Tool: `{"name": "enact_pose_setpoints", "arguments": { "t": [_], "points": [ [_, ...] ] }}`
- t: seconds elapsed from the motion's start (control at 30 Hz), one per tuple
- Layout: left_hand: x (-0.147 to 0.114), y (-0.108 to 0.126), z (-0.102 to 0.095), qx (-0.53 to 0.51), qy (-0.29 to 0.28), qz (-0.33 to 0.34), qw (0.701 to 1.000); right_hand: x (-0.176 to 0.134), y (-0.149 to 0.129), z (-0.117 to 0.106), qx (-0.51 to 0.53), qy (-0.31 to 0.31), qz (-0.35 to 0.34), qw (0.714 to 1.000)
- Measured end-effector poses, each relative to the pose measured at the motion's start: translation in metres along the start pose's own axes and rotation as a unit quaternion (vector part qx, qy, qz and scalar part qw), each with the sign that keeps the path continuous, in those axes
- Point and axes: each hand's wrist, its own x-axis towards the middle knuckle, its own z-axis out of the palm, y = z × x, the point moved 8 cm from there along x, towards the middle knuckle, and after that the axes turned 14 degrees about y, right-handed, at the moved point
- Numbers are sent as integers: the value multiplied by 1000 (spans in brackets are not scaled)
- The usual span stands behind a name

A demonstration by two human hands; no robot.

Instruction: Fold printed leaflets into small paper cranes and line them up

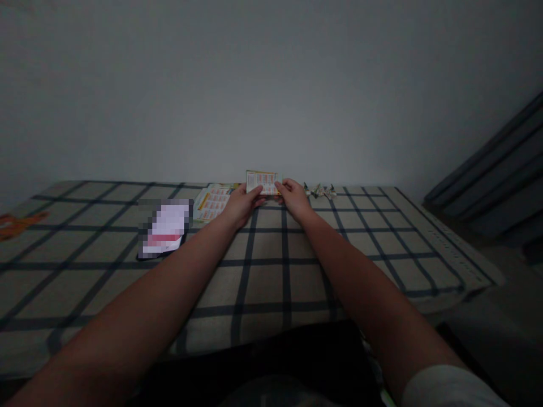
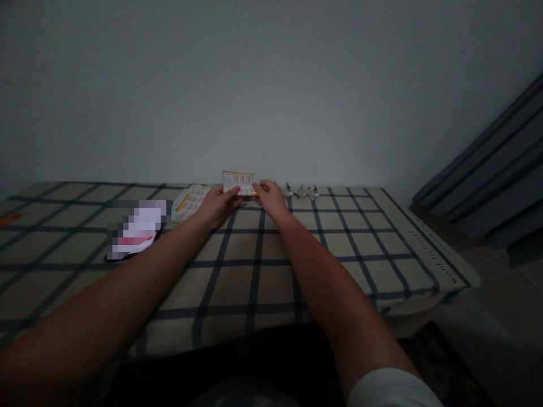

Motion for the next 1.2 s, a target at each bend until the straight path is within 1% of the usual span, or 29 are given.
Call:
{"name": "enact_pose_setpoints", "arguments": {
  "t": [0.33,0.57,0.7,0.77,0.87,0.93,1.0,1.1,1.13,1.2],
  "points": [
    [3,-1,-1,4,5,3,1000,-1,1,0,7,2,4,1000],
    [1,-3,1,1,-16,-7,1000,1,3,-1,29,18,25,999],
    [-1,-10,6,16,-50,-23,998,3,3,-5,39,42,34,998],
    [-1,-13,7,20,-59,-20,998,3,2,-6,39,42,33,998],
    [-1,-13,6,33,-50,-5,998,2,0,-6,49,37,38,997],
    [-2,-10,6,23,-43,2,999,0,-1,-5,65,29,48,996],
    [-3,-6,5,-1,-38,3,999,-3,-2,0,84,1,63,994],
    [-6,2,7,-31,-46,18,998,-8,-3,8,94,-45,78,991],
    [-6,3,7,-35,-50,25,998,-8,-2,9,89,-46,77,992],
    [-6,3,7,-21,-49,35,998,-6,-1,7,77,-24,71,994]
  ]
}}
